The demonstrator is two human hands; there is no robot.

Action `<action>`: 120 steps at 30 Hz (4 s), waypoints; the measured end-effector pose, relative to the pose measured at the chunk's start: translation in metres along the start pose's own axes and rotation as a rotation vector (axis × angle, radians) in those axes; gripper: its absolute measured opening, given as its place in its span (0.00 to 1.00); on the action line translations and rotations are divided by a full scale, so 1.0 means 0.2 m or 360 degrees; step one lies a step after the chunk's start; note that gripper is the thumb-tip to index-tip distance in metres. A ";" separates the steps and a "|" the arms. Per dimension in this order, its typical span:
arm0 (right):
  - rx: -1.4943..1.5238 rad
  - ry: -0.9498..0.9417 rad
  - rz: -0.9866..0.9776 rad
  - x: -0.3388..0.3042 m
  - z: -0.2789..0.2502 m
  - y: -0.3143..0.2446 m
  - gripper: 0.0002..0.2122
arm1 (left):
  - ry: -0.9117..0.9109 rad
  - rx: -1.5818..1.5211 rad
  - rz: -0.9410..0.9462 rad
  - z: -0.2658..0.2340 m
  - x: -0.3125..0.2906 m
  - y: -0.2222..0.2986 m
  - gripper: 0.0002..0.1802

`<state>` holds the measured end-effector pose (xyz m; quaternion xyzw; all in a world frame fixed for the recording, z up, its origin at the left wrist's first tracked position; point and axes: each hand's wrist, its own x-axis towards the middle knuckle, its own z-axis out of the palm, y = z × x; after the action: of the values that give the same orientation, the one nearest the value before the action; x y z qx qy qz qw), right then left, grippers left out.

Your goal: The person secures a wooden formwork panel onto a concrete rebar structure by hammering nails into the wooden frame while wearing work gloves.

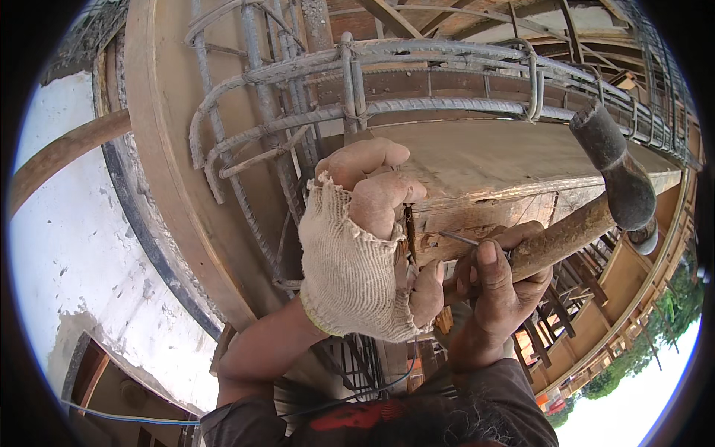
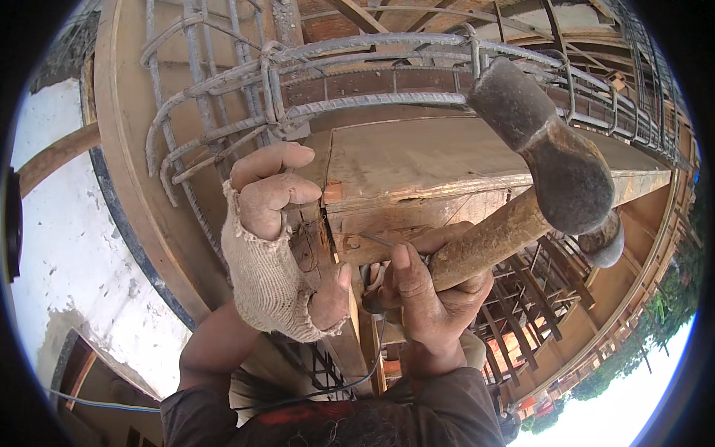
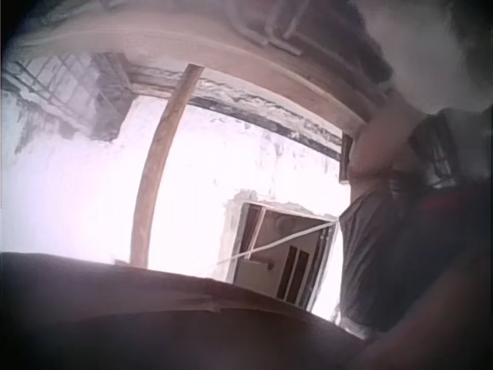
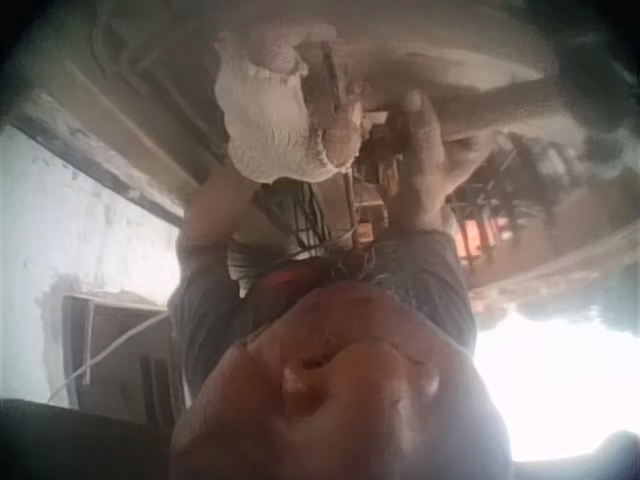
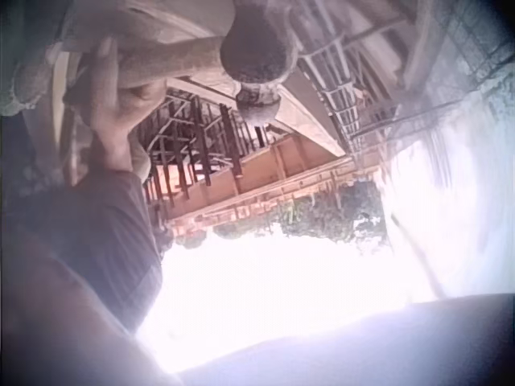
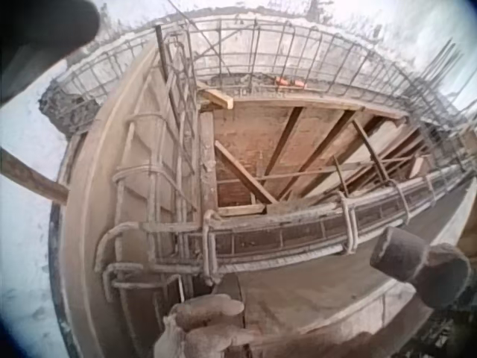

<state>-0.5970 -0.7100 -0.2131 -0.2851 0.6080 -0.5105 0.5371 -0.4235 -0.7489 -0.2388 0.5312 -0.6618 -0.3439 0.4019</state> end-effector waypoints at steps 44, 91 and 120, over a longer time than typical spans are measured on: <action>0.0029 -0.0002 0.0346 -0.94 -0.42 -0.11 0.36 | -0.0752 0.1417 -0.0094 0.05 0.04 0.21 0.36; -0.0668 0.0010 -0.0069 -0.90 -0.20 -0.11 0.39 | -0.0679 0.1241 -0.0086 0.02 0.05 0.17 0.36; -0.0092 0.0828 -0.1416 -0.86 -0.29 -0.55 0.42 | -0.0652 0.1211 -0.0099 0.02 0.02 0.17 0.35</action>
<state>-0.6289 -0.5732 -0.0544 -0.3945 0.5551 -0.7266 0.0911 -0.4424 -0.7458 -0.2090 0.5819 -0.7913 -0.1857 0.0274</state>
